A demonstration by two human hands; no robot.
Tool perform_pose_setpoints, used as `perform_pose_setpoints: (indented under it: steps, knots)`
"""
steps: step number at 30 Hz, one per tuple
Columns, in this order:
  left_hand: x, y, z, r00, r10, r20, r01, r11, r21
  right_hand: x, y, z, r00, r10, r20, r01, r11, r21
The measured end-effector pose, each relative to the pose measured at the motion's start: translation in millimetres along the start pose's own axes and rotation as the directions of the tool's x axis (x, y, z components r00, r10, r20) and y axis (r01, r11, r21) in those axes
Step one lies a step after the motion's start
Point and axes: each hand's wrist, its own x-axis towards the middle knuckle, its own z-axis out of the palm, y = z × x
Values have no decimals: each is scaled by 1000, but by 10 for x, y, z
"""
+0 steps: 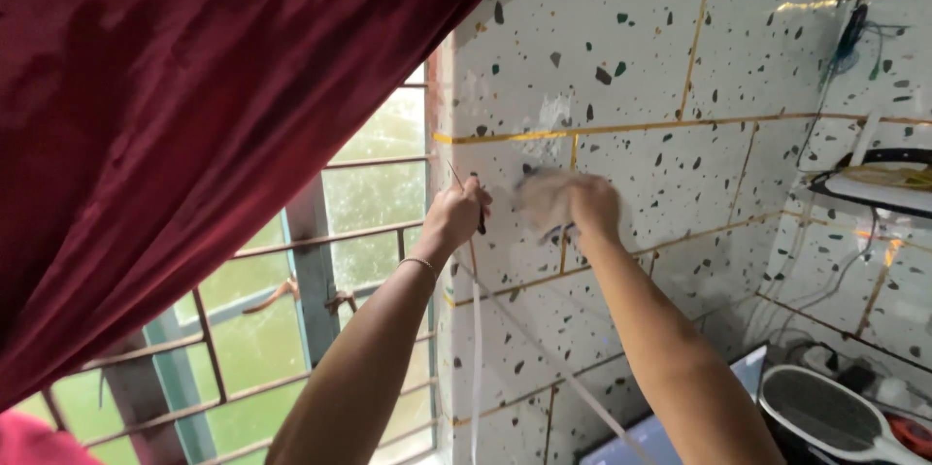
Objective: Applying gold decorative tape to tile grout lines on walls and ceiling.
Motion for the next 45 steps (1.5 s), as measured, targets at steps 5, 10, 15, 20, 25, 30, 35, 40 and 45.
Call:
perform_pose_setpoints:
  steps: [5,10,15,20,25,30,35,40,45]
  knots:
    - [667,-781,109,948,311,-63,-258,873,413,629,44,95,864,-370,-341,306,925,-227]
    - [328,-313,-132,997,76,-2,-75,994,85,598,-39,842,864,-451,-223,390,881,-269]
    - [457,-465,-152,975,219,37,-220,975,32,257,-173,1157,556,-790,-259,671,611,-421]
    - [377,-363,-185,993,116,30,-119,987,111,117,-289,1339,463,-882,-88,796,457,-396]
    - [356,-420,-197,993,118,-1,-118,993,7,200,-141,1219,534,-831,-155,743,549,-382]
    - [415,-532,-164,981,190,-27,-184,971,152,8,-347,1363,455,-880,-137,758,463,-459]
    - [296,-414,-223,994,103,-46,-100,992,78,-167,-542,1360,504,-861,-69,818,501,-282]
    - [233,-321,-278,999,30,-11,-30,1000,4,-204,-619,1308,491,-871,10,847,474,-240]
    - [290,-422,-230,991,130,-35,-127,989,71,-271,-755,1275,313,-945,96,905,265,-333]
